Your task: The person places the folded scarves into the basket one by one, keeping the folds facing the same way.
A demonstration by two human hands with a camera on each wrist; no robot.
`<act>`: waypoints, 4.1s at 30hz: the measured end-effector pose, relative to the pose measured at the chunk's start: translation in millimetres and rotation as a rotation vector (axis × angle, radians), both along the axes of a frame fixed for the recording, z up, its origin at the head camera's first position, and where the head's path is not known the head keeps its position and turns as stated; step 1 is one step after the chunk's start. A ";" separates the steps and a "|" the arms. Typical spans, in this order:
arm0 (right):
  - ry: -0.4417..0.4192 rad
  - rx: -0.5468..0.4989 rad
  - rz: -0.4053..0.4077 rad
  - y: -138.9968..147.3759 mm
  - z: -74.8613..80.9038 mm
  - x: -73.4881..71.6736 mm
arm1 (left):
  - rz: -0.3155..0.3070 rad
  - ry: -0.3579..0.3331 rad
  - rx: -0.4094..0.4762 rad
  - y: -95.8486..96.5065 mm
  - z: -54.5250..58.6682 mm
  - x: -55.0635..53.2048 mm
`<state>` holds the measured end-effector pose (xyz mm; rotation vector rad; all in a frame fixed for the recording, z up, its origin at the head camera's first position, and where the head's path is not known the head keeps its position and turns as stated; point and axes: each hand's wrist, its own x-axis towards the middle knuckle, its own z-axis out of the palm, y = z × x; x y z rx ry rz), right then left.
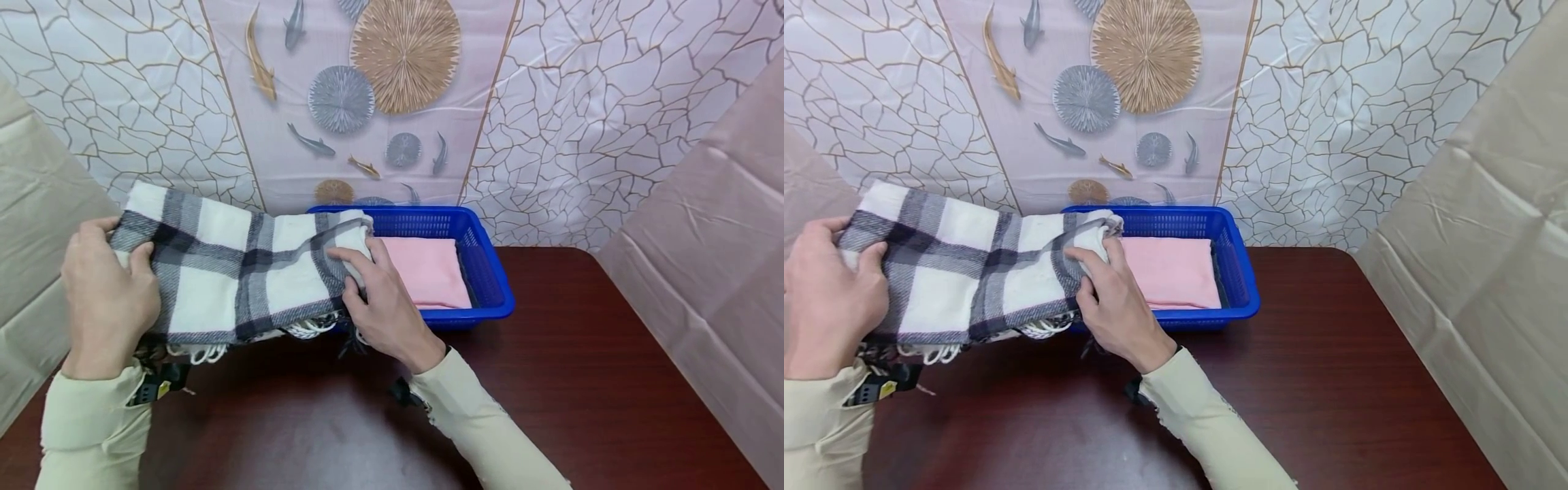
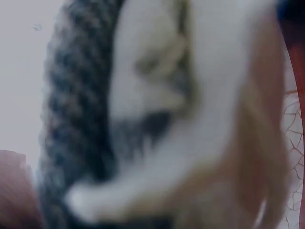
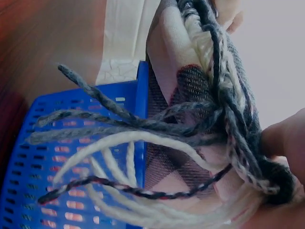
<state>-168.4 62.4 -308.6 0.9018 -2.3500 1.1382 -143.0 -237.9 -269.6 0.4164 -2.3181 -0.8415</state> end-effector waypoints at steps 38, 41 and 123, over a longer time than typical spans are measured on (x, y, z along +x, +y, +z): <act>-0.085 -0.033 -0.073 39.0 17.1 -6.9 | -0.090 0.085 0.003 44.3 1.7 -4.5; -0.083 -0.045 -0.073 43.2 18.2 -8.3 | -0.091 0.082 0.011 48.2 2.8 -6.0; -0.101 -0.126 -0.255 144.1 35.5 -31.7 | -0.378 0.110 0.100 136.4 -6.3 -56.8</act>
